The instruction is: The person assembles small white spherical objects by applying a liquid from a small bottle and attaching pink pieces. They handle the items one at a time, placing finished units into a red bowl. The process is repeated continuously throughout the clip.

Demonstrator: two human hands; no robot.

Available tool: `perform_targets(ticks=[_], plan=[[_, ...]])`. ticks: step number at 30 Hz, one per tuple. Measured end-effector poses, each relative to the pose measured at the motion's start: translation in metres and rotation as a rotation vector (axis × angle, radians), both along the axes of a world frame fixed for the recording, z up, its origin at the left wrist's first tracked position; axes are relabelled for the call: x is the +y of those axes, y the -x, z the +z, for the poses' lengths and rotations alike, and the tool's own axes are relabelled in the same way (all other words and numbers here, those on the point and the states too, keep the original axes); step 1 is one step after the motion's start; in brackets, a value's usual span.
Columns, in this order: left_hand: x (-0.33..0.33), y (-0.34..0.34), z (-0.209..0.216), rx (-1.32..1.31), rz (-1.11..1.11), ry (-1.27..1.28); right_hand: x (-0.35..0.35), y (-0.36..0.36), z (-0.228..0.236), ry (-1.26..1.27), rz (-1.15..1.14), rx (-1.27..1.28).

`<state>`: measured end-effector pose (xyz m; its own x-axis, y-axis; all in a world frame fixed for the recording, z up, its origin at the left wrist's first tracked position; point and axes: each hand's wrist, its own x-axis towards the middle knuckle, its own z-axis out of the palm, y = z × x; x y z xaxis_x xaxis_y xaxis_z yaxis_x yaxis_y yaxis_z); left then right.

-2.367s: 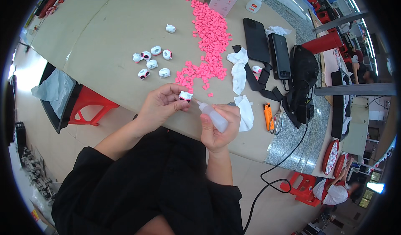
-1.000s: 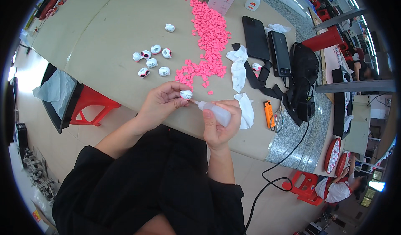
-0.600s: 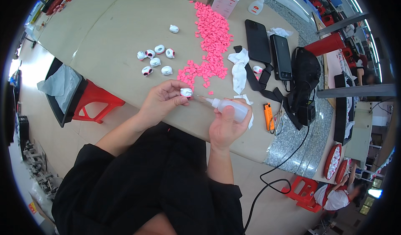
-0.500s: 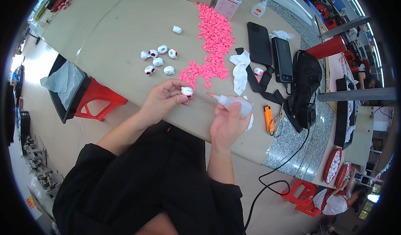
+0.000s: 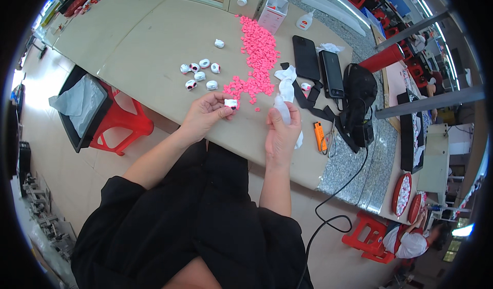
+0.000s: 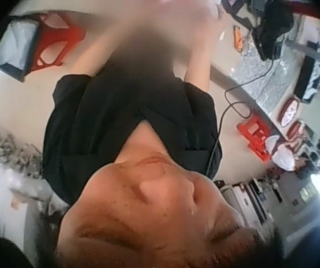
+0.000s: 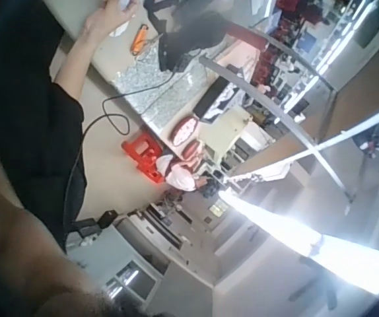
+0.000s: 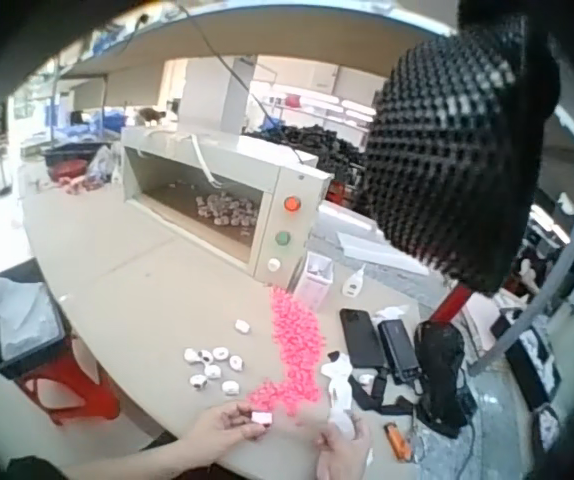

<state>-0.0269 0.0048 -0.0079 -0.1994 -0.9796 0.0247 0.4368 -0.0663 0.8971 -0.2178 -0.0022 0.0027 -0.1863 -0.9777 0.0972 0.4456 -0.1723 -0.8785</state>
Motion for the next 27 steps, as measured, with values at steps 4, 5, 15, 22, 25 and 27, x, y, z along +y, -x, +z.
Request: perform_targets(ticks=[4, 5, 15, 22, 25, 27], plan=[[-0.002, -0.001, -0.001, 0.03, 0.0, 0.012, 0.01, -0.001, 0.023, -0.026, -0.086, 0.293], [-0.002, -0.001, 0.0, 0.046, 0.004, 0.008, 0.014, -0.002, 0.029, -0.037, -0.098, 0.363], [-0.002, -0.002, -0.003, 0.196, 0.065, 0.025, 0.011, -0.02, 0.011, 0.008, -0.228, 1.255], [-0.001, -0.006, -0.001, 0.248, 0.065, -0.007, -0.013, -0.035, 0.006, 0.065, -0.209, 1.536], [-0.003, -0.006, -0.005, 0.237, 0.045, -0.006, -0.02, -0.032, 0.001, 0.14, -0.218, 1.505], [-0.004, -0.006, -0.005, 0.227, 0.026, 0.004, -0.02, -0.029, 0.006, 0.088, -0.143, 1.257]])
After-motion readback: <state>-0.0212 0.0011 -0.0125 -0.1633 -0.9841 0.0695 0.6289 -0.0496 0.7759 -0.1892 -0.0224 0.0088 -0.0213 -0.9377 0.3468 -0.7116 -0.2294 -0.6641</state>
